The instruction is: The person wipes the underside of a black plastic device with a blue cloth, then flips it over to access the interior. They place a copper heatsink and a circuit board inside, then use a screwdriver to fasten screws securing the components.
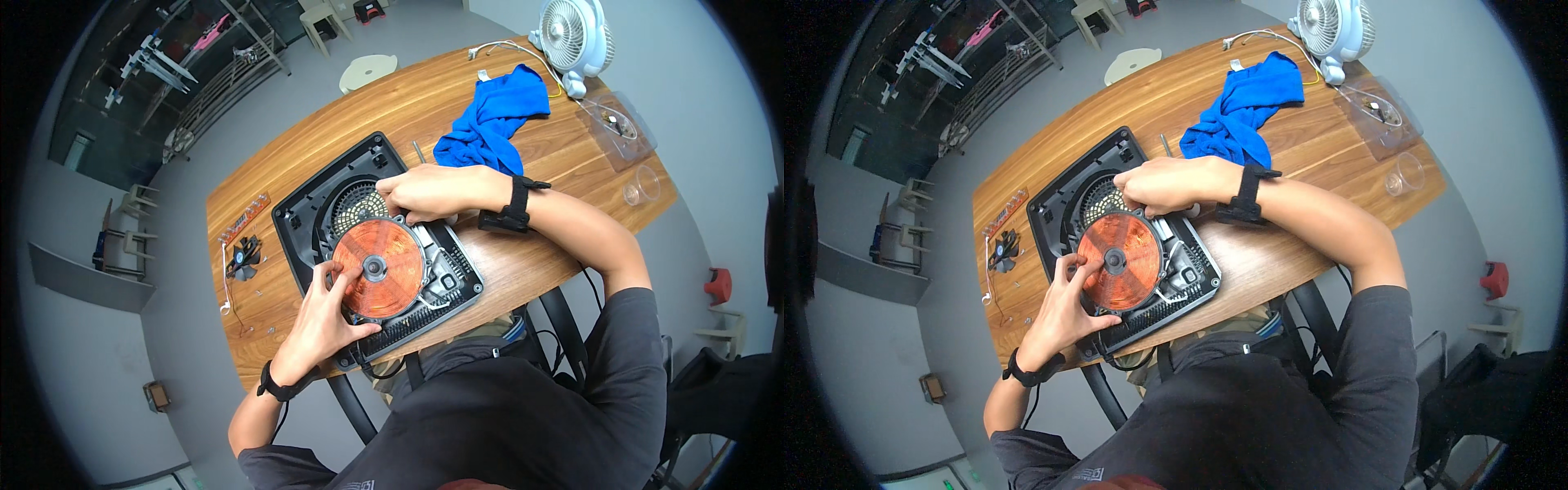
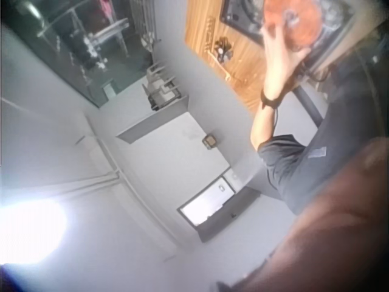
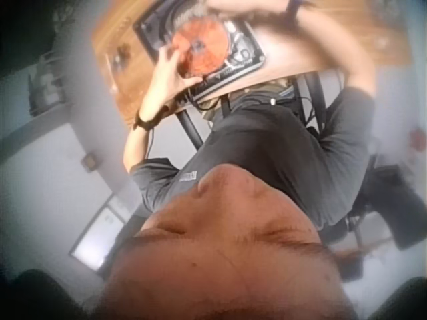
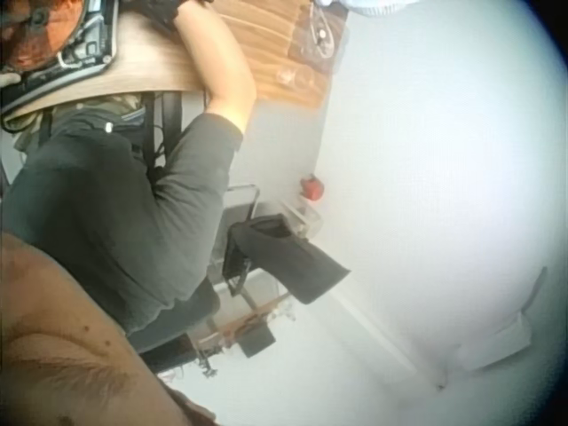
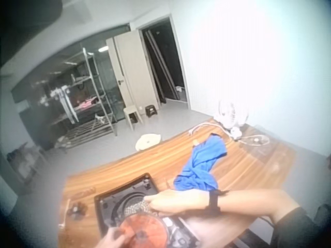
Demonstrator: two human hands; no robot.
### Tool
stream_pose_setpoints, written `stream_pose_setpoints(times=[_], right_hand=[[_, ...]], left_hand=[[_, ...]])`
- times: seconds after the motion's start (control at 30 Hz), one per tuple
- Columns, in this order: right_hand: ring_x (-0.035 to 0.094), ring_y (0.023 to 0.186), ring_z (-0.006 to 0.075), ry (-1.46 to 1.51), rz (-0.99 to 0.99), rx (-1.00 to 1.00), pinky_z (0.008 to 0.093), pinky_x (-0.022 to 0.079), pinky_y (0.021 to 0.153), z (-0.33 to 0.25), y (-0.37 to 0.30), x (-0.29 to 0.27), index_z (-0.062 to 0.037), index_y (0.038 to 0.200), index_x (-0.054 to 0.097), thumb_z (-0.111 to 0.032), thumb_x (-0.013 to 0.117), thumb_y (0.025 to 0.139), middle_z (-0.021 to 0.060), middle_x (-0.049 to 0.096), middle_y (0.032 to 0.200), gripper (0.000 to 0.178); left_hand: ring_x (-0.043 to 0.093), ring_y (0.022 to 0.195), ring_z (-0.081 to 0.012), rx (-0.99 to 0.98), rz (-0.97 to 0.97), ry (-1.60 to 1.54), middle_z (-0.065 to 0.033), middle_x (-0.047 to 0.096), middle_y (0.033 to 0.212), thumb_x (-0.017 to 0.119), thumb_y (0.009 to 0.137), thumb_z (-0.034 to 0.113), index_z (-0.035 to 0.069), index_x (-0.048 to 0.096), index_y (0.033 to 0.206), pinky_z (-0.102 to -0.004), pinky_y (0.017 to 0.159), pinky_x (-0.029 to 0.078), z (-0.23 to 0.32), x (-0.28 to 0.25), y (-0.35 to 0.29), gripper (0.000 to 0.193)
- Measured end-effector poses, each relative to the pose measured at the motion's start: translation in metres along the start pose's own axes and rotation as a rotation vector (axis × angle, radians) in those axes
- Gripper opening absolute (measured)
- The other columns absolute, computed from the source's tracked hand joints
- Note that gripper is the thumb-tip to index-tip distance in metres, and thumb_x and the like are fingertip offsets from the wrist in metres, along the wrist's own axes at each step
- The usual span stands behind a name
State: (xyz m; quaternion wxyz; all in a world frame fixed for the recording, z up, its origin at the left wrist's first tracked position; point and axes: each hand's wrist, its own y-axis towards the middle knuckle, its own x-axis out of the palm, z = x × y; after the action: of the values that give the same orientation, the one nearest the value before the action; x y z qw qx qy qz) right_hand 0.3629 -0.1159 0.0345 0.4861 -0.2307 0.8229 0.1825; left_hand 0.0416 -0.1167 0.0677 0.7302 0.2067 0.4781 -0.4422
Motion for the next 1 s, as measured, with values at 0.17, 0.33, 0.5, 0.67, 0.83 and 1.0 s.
stream_pose_setpoints(times=[0.17, 0.33, 0.5, 0.67, 0.83, 1.0], right_hand=[[0.068, 0.101, 0.0344, -0.050, -0.057, 0.006, 0.0445, 0.056, 0.084, -0.004, 0.009, -0.004, 0.0003, 0.101, 0.072, -0.007, 0.077, 0.083, 0.0116, 0.064, 0.111, 0.020], [0.068, 0.102, 0.0339, -0.056, -0.080, -0.010, 0.0439, 0.056, 0.086, -0.009, 0.011, -0.010, 0.0005, 0.097, 0.072, -0.007, 0.078, 0.081, 0.0116, 0.064, 0.110, 0.019], [0.067, 0.104, 0.0333, -0.074, -0.061, -0.031, 0.0433, 0.056, 0.087, -0.004, 0.016, -0.005, -0.0007, 0.100, 0.072, -0.008, 0.078, 0.081, 0.0114, 0.064, 0.109, 0.021], [0.067, 0.104, 0.0335, -0.053, -0.050, 0.006, 0.0434, 0.056, 0.087, -0.008, 0.013, -0.006, -0.0012, 0.100, 0.072, -0.009, 0.078, 0.082, 0.0113, 0.064, 0.109, 0.021], [0.067, 0.104, 0.0338, -0.058, -0.049, 0.001, 0.0428, 0.056, 0.086, -0.008, 0.011, -0.004, -0.0011, 0.100, 0.071, -0.009, 0.078, 0.083, 0.0114, 0.064, 0.109, 0.019], [0.067, 0.104, 0.0332, -0.039, -0.043, 0.019, 0.0425, 0.056, 0.086, -0.007, 0.011, -0.002, -0.0022, 0.103, 0.072, -0.008, 0.077, 0.085, 0.0109, 0.063, 0.111, 0.020]], left_hand=[[0.058, 0.121, -0.0442, -0.003, -0.010, 0.024, -0.0219, 0.040, 0.139, 0.100, 0.061, 0.031, 0.010, 0.052, 0.145, -0.0516, 0.102, 0.055, 0.000, 0.000, -0.002, 0.099], [0.058, 0.120, -0.0447, -0.002, -0.024, 0.054, -0.0219, 0.040, 0.137, 0.100, 0.061, 0.034, 0.011, 0.051, 0.146, -0.0521, 0.101, 0.055, -0.001, -0.001, 0.000, 0.101], [0.060, 0.116, -0.0441, -0.055, -0.049, 0.100, -0.0211, 0.041, 0.135, 0.099, 0.062, 0.038, 0.010, 0.051, 0.145, -0.0523, 0.096, 0.057, 0.000, -0.003, -0.002, 0.100], [0.062, 0.115, -0.0428, -0.070, -0.064, 0.139, -0.0206, 0.044, 0.134, 0.098, 0.063, 0.040, 0.009, 0.053, 0.143, -0.0519, 0.095, 0.057, 0.003, -0.004, -0.003, 0.097], [0.063, 0.113, -0.0426, -0.025, -0.031, 0.127, -0.0203, 0.046, 0.134, 0.098, 0.064, 0.041, 0.008, 0.054, 0.140, -0.0514, 0.096, 0.057, 0.000, -0.003, -0.004, 0.094], [0.063, 0.114, -0.0422, -0.049, -0.047, 0.132, -0.0198, 0.047, 0.135, 0.097, 0.065, 0.043, 0.010, 0.054, 0.140, -0.0512, 0.095, 0.057, 0.004, -0.007, -0.006, 0.092]])
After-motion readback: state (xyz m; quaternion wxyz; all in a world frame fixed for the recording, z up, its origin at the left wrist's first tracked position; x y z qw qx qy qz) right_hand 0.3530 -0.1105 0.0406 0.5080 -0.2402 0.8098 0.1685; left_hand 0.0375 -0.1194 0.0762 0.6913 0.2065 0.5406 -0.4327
